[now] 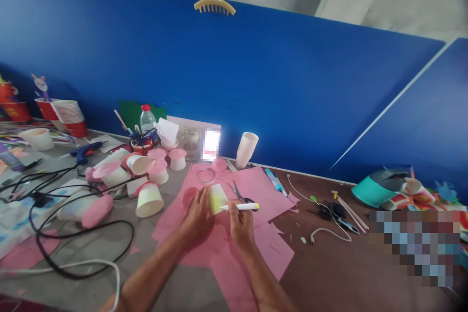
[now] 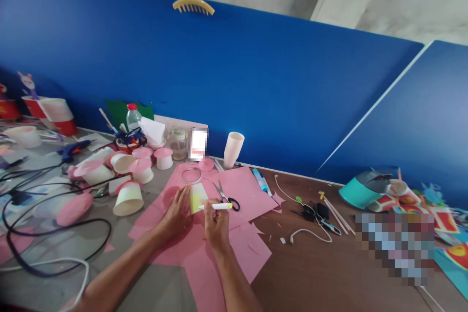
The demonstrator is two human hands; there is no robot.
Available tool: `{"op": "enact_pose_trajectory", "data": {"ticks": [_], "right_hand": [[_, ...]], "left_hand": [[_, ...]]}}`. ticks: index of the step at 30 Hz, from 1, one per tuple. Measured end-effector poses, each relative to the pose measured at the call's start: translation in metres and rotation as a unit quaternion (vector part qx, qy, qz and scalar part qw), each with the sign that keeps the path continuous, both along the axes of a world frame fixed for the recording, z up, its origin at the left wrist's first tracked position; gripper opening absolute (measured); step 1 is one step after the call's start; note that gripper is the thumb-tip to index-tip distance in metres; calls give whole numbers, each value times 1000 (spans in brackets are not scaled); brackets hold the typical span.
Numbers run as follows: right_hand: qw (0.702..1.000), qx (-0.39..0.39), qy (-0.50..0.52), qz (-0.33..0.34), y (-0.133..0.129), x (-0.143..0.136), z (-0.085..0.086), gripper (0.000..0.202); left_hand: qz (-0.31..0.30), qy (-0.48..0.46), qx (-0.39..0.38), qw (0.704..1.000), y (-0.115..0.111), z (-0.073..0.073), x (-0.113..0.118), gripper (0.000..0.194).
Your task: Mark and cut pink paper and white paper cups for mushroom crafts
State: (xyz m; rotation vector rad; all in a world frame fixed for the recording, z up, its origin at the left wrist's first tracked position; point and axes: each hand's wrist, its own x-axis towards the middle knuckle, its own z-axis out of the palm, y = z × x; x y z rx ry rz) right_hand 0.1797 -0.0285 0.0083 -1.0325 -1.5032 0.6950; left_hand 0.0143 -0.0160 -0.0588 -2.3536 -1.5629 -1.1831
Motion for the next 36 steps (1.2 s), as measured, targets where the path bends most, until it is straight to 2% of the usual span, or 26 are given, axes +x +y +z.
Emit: {"op": "enact_pose_trajectory", "data": {"ticks": [13,18,25,30,36], "right_hand": [[1000,-25,8,-2,1,0,-2,51],[999,-26,28,-14,2,2,0,50],[999,1,48,-12,2,0,-1,43],[999,19,46,-4,1,0,-1,31],[999,32,34,14,1,2,-5,26]], "left_hand": [[-6,2,2,1000,1,2,0,86],[-11,-8,-20,1000,-1,4,1,85],[-19,-19,-41,999,-2,3,0,90],[-17,-23,-33,999,-2,2,1,91],[-27,-29,-19,999,-2,4,2,90]]}}
